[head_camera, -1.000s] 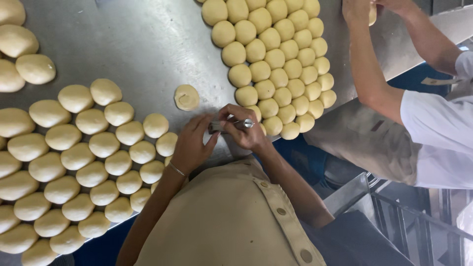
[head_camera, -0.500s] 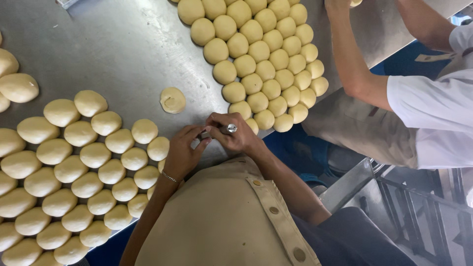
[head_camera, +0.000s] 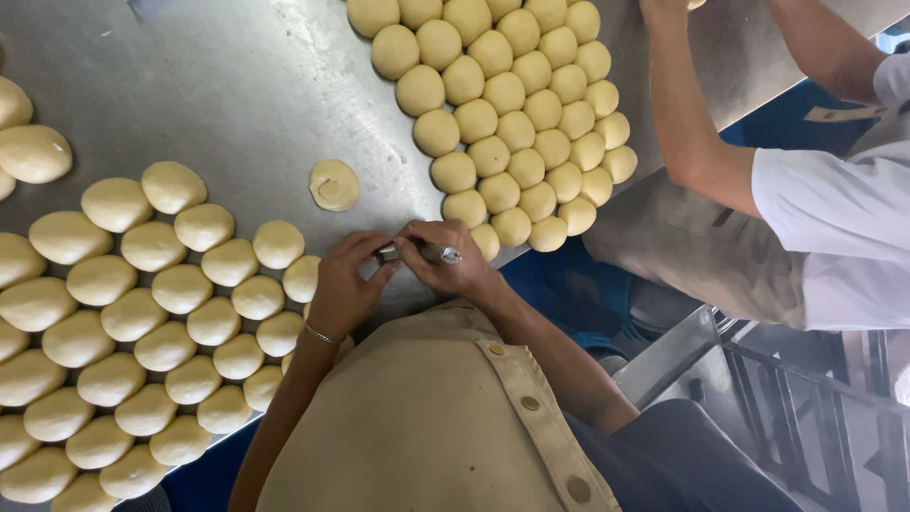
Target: The person prepares bread dough on a metal table by flattening small dough balls with a rolling tool, rolling them into cylinders by hand, and placing them into metal molds.
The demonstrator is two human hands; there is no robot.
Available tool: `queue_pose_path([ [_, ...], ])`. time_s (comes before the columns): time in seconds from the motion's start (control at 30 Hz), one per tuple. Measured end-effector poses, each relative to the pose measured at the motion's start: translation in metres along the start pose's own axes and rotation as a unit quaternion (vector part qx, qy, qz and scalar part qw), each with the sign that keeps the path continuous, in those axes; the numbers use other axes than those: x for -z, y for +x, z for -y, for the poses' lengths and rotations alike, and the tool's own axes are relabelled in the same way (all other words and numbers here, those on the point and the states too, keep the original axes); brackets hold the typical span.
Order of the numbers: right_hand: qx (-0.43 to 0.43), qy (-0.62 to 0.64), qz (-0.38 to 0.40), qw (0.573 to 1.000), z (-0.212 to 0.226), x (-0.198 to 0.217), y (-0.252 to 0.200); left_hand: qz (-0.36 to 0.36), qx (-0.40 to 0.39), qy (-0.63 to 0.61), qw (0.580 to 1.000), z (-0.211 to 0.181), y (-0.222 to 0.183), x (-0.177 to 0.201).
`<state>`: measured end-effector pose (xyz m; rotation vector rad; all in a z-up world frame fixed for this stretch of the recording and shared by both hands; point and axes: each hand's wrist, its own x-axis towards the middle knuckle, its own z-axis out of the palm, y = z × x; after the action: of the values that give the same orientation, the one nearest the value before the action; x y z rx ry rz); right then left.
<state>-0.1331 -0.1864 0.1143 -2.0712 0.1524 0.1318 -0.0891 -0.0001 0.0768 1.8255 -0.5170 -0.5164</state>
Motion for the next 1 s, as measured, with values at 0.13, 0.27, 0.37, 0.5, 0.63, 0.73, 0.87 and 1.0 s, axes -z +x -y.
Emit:
queue_pose_path([
  [0.13, 0.056, -0.007, 0.016, 0.998, 0.003, -0.003, -0.002, -0.020, 0.000, 0.007, 1.000, 0.018, -0.004, 0.003],
  [0.27, 0.018, -0.033, 0.125, 0.991, 0.012, -0.003, 0.005, -0.026, -0.040, 0.041, 0.998, 0.045, -0.015, 0.002],
  [0.37, -0.005, -0.084, 0.192, 0.978, 0.020, -0.004, 0.014, -0.017, -0.009, 0.023, 1.000, 0.052, -0.020, -0.001],
  [0.5, -0.040, -0.030, 0.106, 0.993, 0.023, -0.013, 0.016, -0.029, 0.010, 0.011, 0.999, 0.049, -0.015, 0.003],
  [0.63, 0.082, 0.142, 0.040, 0.986, 0.001, -0.010, 0.019, -0.035, 0.062, -0.040, 0.997, 0.044, -0.001, 0.008],
  [0.73, 0.001, 0.391, 0.050, 0.919, -0.023, -0.016, 0.025, -0.065, 0.096, -0.093, 0.989, 0.036, 0.006, 0.001],
  [0.87, 0.199, 0.296, -0.105, 0.928, -0.019, -0.012, 0.056, -0.157, 0.005, 0.046, 0.986, 0.032, -0.008, 0.001],
  [1.0, 0.245, 0.271, -0.130, 0.922, -0.001, -0.022, 0.084, -0.064, -0.025, 0.302, 0.951, 0.041, -0.012, -0.009],
])
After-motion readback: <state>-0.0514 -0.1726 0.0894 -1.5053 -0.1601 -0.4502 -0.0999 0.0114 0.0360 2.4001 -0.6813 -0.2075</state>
